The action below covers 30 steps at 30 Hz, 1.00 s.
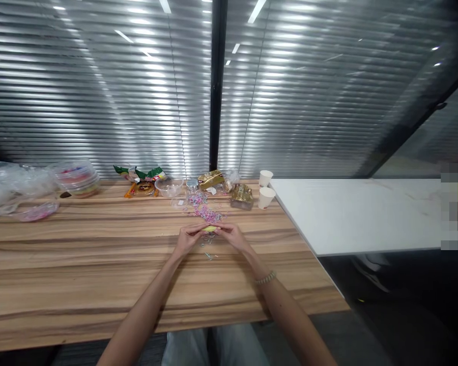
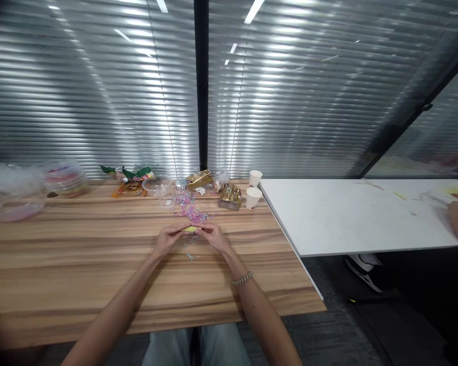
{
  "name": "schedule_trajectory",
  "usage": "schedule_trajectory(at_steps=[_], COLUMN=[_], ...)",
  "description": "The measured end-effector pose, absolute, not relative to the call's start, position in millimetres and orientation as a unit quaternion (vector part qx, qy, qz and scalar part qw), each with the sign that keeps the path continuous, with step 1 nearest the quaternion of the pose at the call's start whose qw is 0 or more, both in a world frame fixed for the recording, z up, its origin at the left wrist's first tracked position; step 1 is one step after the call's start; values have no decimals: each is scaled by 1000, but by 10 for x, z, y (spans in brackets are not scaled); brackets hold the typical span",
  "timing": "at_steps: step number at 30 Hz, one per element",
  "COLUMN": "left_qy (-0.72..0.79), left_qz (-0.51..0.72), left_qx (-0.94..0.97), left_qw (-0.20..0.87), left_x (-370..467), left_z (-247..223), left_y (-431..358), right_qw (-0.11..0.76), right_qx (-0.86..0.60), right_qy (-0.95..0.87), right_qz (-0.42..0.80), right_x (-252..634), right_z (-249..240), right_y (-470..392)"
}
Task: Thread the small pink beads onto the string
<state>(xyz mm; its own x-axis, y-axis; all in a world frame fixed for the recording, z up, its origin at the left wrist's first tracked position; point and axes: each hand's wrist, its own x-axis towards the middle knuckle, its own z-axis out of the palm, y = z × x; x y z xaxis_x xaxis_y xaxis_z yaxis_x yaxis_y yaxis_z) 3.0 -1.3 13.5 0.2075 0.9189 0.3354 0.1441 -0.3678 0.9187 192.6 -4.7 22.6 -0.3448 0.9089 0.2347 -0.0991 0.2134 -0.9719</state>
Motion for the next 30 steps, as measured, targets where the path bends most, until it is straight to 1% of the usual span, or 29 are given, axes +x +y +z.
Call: schedule_trajectory(at_steps=[7, 15, 21, 30], left_qy=[389, 393, 383, 391], left_qz=[503, 507, 513, 512], left_qx=[662, 673, 687, 683], left_qw=[397, 368, 344, 344], left_x=[49, 53, 52, 46], left_z=[209, 241, 232, 211], left_y=[-61, -83, -84, -76], right_qw=[484, 504, 508, 506], right_qx=[-312, -325, -319, -328], right_qy=[-626, -650, -654, -667], right_qz=[526, 466, 461, 436], right_x=[1926, 1915, 1926, 1923], right_z=[197, 277, 263, 258], right_y=[-47, -111, -109, -107])
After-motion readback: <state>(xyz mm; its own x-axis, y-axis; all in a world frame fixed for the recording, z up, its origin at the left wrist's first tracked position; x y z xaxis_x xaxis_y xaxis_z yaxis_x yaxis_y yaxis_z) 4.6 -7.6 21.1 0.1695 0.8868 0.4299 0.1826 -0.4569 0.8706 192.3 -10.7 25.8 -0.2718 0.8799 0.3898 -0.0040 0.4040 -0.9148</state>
